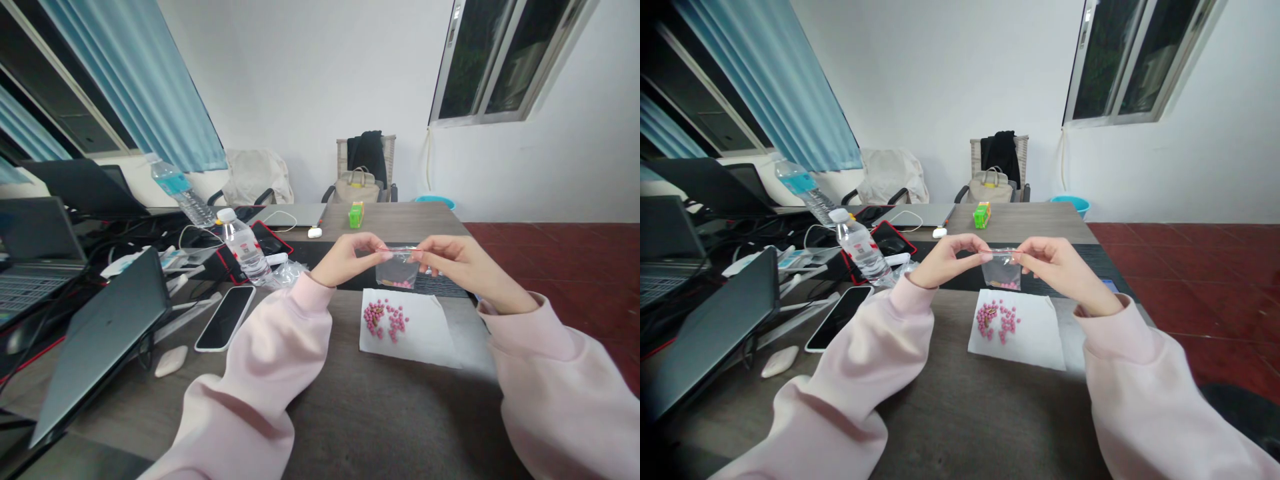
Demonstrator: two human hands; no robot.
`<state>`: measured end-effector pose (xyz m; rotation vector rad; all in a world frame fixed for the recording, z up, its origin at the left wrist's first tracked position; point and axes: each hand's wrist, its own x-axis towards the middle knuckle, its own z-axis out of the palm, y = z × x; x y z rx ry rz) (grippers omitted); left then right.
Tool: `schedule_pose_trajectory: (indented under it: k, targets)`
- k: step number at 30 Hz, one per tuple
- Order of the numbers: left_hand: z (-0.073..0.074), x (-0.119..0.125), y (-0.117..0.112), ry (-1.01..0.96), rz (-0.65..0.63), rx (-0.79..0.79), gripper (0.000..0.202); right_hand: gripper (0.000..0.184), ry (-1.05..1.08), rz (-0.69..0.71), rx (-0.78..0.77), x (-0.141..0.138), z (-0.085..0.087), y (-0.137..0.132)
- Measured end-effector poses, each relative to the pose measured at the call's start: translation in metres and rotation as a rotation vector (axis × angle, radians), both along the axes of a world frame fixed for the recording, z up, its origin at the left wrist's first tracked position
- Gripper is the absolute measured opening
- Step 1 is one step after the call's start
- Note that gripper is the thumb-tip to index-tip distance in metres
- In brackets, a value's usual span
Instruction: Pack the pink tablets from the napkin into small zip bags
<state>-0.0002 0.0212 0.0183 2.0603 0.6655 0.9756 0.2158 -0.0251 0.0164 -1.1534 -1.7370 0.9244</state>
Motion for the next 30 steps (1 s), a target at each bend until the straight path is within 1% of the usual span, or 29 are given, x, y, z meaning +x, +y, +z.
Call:
schedule_pose_trajectory:
  k: [2,5,8,12,17,24,30]
  targets:
    - [0.000,0.000,0.000,-0.014,-0.014,-0.021,0.023,0.037,-0.006,0.007,-0.004,-0.001,0.001,-0.002]
    - [0.000,0.000,-0.001,-0.021,0.003,-0.016,0.023,0.040,-0.040,0.000,-0.037,-0.003,0.002,-0.004]
    - [0.002,0.001,-0.004,-0.022,0.034,0.035,0.020,0.042,-0.095,-0.003,-0.045,-0.006,0.003,-0.006]
    - [0.005,0.003,-0.013,0.005,0.088,0.105,0.018,0.042,-0.117,0.000,0.017,-0.010,0.008,-0.009]
    - [0.008,0.006,-0.021,0.038,0.000,0.081,0.018,0.041,-0.150,0.015,0.045,-0.011,0.015,-0.015]
    - [0.007,0.008,-0.023,0.069,-0.016,0.063,0.016,0.040,-0.213,0.026,0.060,-0.013,0.018,-0.021]
    - [0.008,0.008,-0.024,0.091,-0.015,0.124,0.015,0.041,-0.278,0.063,0.040,-0.016,0.018,-0.023]
